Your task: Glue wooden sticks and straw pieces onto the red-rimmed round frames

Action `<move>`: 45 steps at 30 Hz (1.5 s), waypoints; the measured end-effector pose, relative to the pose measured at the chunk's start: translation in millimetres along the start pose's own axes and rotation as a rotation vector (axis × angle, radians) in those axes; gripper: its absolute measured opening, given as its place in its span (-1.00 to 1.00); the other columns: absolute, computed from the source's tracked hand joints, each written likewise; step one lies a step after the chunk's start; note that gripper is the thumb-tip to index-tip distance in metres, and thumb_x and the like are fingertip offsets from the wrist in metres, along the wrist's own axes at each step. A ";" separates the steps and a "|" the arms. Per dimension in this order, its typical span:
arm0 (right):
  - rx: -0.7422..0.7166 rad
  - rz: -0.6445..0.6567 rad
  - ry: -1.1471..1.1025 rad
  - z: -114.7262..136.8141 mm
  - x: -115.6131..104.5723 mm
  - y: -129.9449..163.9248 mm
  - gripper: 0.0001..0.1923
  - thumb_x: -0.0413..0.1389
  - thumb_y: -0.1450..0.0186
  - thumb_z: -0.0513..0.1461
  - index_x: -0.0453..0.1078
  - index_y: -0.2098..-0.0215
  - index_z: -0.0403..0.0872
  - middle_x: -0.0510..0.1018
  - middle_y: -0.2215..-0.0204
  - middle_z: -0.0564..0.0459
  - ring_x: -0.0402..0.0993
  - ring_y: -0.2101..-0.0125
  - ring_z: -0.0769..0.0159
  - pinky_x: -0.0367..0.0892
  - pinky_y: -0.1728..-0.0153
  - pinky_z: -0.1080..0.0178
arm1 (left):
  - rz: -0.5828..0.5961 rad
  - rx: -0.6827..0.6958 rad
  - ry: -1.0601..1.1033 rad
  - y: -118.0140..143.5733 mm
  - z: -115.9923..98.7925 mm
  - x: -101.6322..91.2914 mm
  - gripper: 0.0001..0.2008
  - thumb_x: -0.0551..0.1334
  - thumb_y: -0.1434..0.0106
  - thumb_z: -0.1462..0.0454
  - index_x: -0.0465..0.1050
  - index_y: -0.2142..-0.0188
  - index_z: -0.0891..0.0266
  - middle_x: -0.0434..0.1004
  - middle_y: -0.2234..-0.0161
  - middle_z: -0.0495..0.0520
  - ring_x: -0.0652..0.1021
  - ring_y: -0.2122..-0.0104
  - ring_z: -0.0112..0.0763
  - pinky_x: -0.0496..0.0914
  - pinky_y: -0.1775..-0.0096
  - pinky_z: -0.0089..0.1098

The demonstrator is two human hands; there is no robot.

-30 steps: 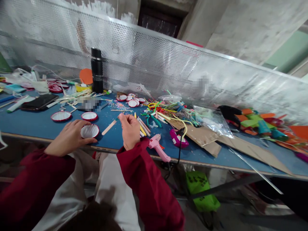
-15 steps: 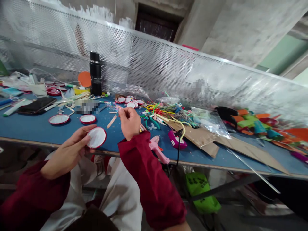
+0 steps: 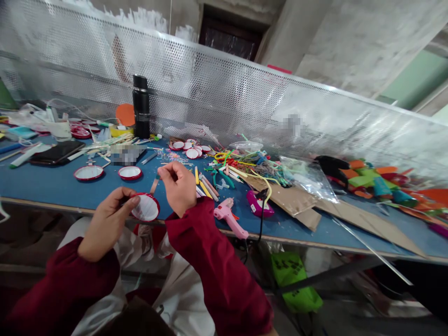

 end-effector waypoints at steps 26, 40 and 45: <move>-0.020 -0.055 0.030 2.9 -4.1 14.2 -0.77 0.09 -0.34 -0.10 0.38 0.42 -0.03 0.46 0.50 0.15 0.35 0.45 0.38 0.25 0.36 0.31 | -0.044 -0.002 0.073 1.7 8.0 10.6 -0.81 0.23 -0.26 0.12 0.36 0.31 0.18 0.36 0.41 -0.06 0.36 0.42 -0.42 0.29 0.39 -0.45; -0.032 -0.169 0.015 8.6 -19.6 10.4 -0.78 0.08 -0.36 -0.10 0.37 0.39 -0.03 0.47 0.48 0.15 0.35 0.45 0.39 0.25 0.36 0.33 | 0.023 0.108 0.135 5.1 0.9 1.0 -0.89 0.22 -0.30 0.19 0.35 0.31 0.15 0.34 0.35 -0.05 0.37 0.35 -0.41 0.28 0.28 -0.41; -0.061 -0.124 0.017 11.3 -13.3 14.5 -0.79 0.08 -0.36 -0.12 0.37 0.39 -0.03 0.45 0.48 0.15 0.36 0.43 0.38 0.25 0.34 0.32 | 0.032 0.063 0.165 2.4 -0.8 4.5 -0.86 0.23 -0.30 0.15 0.34 0.29 0.15 0.33 0.36 -0.06 0.34 0.36 -0.42 0.27 0.29 -0.42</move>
Point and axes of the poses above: each hand's wrist, its own y-axis away from the middle knuckle, its own x-axis out of the palm, z = x × y, the point moved 5 cm from there along -y, towards the middle knuckle
